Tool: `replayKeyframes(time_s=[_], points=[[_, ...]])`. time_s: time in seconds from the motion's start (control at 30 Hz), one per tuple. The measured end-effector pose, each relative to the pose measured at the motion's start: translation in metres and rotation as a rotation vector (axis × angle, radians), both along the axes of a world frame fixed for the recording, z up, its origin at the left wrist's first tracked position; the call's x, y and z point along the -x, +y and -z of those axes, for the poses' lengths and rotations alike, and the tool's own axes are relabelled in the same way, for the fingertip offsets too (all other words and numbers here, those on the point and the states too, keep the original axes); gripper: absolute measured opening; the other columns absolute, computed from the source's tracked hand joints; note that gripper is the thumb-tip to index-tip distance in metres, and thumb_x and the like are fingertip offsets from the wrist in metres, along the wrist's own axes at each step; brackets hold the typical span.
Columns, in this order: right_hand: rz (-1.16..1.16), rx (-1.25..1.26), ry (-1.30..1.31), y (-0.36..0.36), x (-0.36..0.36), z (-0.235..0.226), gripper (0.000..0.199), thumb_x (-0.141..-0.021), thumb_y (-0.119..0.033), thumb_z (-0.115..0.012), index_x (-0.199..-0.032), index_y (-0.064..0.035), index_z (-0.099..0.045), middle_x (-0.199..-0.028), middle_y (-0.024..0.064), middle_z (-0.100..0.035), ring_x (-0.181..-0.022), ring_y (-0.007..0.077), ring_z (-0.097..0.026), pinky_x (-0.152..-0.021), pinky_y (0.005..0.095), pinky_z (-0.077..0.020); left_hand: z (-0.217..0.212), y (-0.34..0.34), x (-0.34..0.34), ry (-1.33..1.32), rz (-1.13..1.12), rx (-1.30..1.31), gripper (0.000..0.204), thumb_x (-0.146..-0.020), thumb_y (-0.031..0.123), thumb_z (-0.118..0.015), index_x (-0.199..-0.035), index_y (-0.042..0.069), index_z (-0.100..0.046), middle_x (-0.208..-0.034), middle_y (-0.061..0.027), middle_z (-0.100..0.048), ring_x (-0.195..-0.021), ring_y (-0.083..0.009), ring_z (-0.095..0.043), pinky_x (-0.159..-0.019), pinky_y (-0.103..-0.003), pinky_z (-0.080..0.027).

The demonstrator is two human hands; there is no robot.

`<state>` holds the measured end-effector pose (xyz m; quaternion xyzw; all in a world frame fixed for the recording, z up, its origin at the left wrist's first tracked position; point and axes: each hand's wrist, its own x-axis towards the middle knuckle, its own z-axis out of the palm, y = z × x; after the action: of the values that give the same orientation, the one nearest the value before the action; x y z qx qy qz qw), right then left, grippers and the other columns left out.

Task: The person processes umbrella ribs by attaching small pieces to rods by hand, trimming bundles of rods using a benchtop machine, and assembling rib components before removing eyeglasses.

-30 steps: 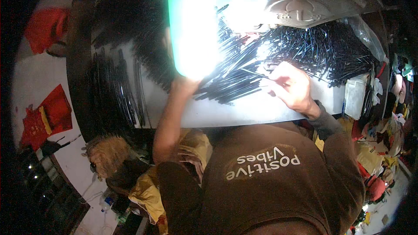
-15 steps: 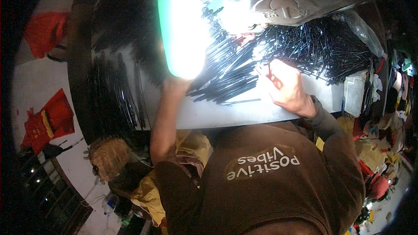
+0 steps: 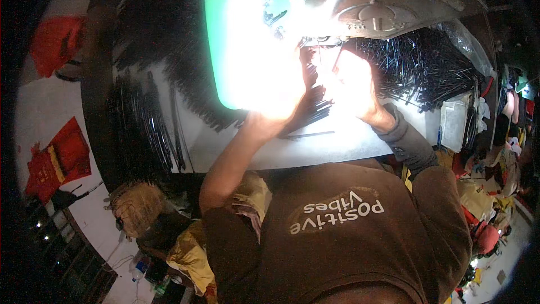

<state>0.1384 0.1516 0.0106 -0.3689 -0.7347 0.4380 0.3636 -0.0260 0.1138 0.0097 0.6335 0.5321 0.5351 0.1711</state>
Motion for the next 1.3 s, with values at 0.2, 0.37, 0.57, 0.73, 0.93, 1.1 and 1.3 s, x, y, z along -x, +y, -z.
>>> replayKeyframes(time_s=[0.2, 0.37, 0.57, 0.73, 0.93, 1.1, 1.3], points=[[-0.018, 0.259, 0.079, 0.000, 0.001, -0.002, 0.015, -0.086, -0.008, -0.060, -0.098, 0.0011, -0.058, -0.071, 0.0033, -0.060, -0.057, 0.0060, -0.057, -0.047, 0.0213, -0.0467, 0.010, -0.005, 0.011, 0.109, 0.234, -0.027, 0.049, -0.089, 0.003, -0.052, -0.133, -0.010, -0.034, -0.121, -0.0213, -0.051, -0.099, -0.0267, -0.054, -0.087, -0.034, -0.045], [-0.037, 0.382, 0.110, 0.000, 0.001, -0.003, 0.015, -0.088, -0.009, -0.058, -0.100, 0.0007, -0.057, -0.073, 0.0044, -0.060, -0.058, 0.0074, -0.058, -0.047, 0.0218, -0.0485, -0.007, 0.003, -0.006, 0.088, 0.000, -0.038, 0.033, -0.080, -0.010, -0.055, -0.111, -0.003, -0.059, -0.080, -0.0124, -0.061, -0.060, -0.0133, -0.054, -0.058, -0.025, -0.045], [-0.020, 0.420, 0.144, 0.002, -0.001, -0.008, 0.014, -0.089, -0.011, -0.058, -0.097, -0.0004, -0.058, -0.072, 0.0040, -0.060, -0.056, 0.0070, -0.058, -0.046, 0.0213, -0.0477, 0.004, 0.010, -0.001, 0.415, -0.016, -0.199, 0.038, -0.075, -0.014, -0.057, -0.111, -0.001, -0.057, -0.075, -0.0128, -0.058, -0.058, -0.0223, -0.055, -0.056, -0.028, -0.046], [0.032, 0.417, 0.147, 0.006, -0.002, -0.011, 0.012, -0.089, -0.013, -0.059, -0.093, -0.0007, -0.058, -0.069, 0.0033, -0.060, -0.053, 0.0066, -0.057, -0.045, 0.0209, -0.0461, 0.014, 0.020, -0.004, 0.458, -0.044, -0.260, 0.036, -0.075, -0.014, -0.059, -0.108, 0.000, -0.057, -0.075, -0.0131, -0.058, -0.060, -0.0244, -0.057, -0.055, -0.030, -0.047], [0.063, 0.444, 0.131, 0.006, -0.001, -0.010, 0.013, -0.089, -0.014, -0.059, -0.093, -0.0010, -0.058, -0.069, 0.0030, -0.059, -0.052, 0.0059, -0.055, -0.044, 0.0206, -0.0450, 0.008, 0.020, -0.005, 0.491, -0.038, -0.185, 0.033, -0.076, -0.013, -0.060, -0.106, 0.000, -0.057, -0.075, -0.0136, -0.059, -0.061, -0.0243, -0.059, -0.057, -0.030, -0.048], [0.058, 0.444, 0.182, 0.007, -0.001, -0.001, 0.014, -0.088, -0.013, -0.059, -0.095, -0.0006, -0.058, -0.069, 0.0026, -0.058, -0.050, 0.0067, -0.055, -0.044, 0.0206, -0.0449, 0.010, 0.019, -0.003, 0.484, -0.040, -0.189, 0.033, -0.075, -0.013, -0.060, -0.105, 0.000, -0.057, -0.074, -0.0135, -0.058, -0.060, -0.0242, -0.058, -0.057, -0.030, -0.048], [0.015, 0.516, 0.062, 0.012, -0.010, -0.008, 0.018, -0.088, -0.012, -0.056, -0.099, 0.0024, -0.056, -0.069, 0.0026, -0.057, -0.050, 0.0080, -0.055, -0.044, 0.0216, -0.0453, -0.009, 0.009, -0.002, 0.576, 0.127, -0.026, 0.044, -0.070, -0.006, -0.058, -0.114, -0.006, -0.052, -0.096, -0.0191, -0.057, -0.075, -0.0236, -0.060, -0.061, -0.031, -0.050]])
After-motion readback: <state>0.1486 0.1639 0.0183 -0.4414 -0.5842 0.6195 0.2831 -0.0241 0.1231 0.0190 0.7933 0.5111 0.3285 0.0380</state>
